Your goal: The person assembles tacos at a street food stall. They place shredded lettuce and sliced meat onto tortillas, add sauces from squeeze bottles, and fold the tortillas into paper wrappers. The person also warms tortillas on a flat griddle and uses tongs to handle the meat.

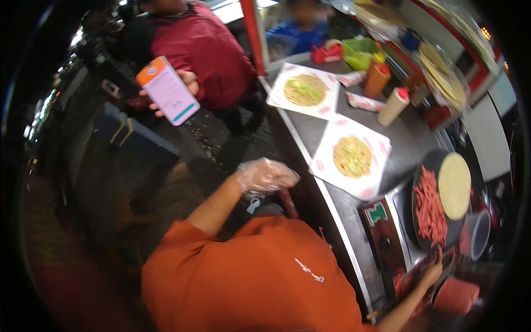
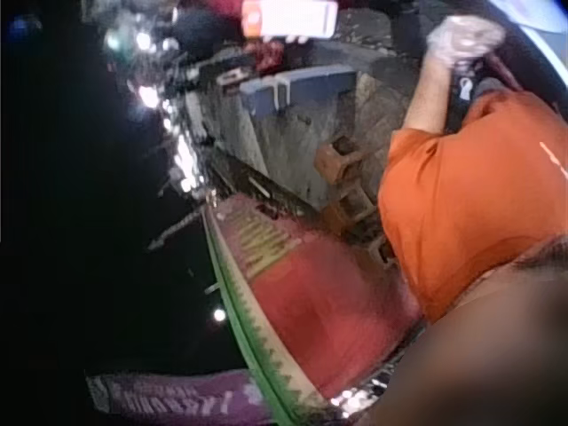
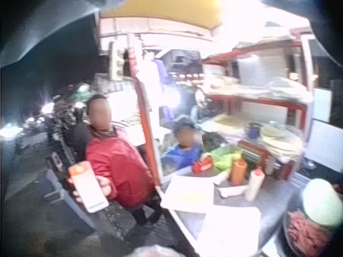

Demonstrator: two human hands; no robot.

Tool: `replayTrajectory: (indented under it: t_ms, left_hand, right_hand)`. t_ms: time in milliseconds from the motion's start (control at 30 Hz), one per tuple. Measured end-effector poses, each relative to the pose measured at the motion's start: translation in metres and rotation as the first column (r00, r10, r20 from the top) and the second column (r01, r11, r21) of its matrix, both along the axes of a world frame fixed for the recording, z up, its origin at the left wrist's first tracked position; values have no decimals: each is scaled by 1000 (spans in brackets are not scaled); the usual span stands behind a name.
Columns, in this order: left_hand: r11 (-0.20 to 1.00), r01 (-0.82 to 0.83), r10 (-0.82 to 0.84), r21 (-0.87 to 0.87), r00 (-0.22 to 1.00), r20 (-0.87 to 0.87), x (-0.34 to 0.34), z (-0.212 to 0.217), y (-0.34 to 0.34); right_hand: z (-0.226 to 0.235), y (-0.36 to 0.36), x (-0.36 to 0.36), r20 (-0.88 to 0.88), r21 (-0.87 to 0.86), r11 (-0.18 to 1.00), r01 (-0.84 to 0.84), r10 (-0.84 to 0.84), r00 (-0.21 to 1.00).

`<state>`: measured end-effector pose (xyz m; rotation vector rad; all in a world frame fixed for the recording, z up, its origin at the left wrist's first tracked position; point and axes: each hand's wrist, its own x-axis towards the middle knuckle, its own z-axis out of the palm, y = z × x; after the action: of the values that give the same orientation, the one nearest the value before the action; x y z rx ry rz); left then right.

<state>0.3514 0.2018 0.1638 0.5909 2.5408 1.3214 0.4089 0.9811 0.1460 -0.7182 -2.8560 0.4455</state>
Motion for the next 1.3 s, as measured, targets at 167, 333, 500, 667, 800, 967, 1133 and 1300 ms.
replayTrajectory:
  t_ms: [167,333,500,667,800,967,1133,1300]
  left_hand:
    - [959,-275,277,72,961,-15,-12,-15,-1]
    - [947,-319,321,44,945,-66,-54,-24,16]
    - [985,-11,-33,-173,967,-254,-141,-43,63]
    - [937,204,-278,-283,926,-255,-199,-85,106]
    - [920,360,-390,-154,877,-280,-217,-113,99]
    - [886,451,-448,-109,771,-452,-235,-113,75]
    - [874,485,-447,-28,781,-437,-252,-100,67]
    - [895,418,-444,-153,813,-377,-246,-100,56]
  right_hand:
    - [45,14,24,-140,59,994,88,-79,987]
    - [121,-5,33,-242,2,997,79,-76,967]
    - [179,-123,-1,-344,-206,963,-173,95,934]
    - [129,-348,-67,-40,103,876,-472,478,878]
    - [62,-453,-95,216,125,777,-617,586,781]
    - [31,-465,-70,165,62,933,-354,340,926]
    - [18,-467,-44,45,80,956,-283,280,959]
    - [6,-488,-45,-52,-92,990,-107,102,993]
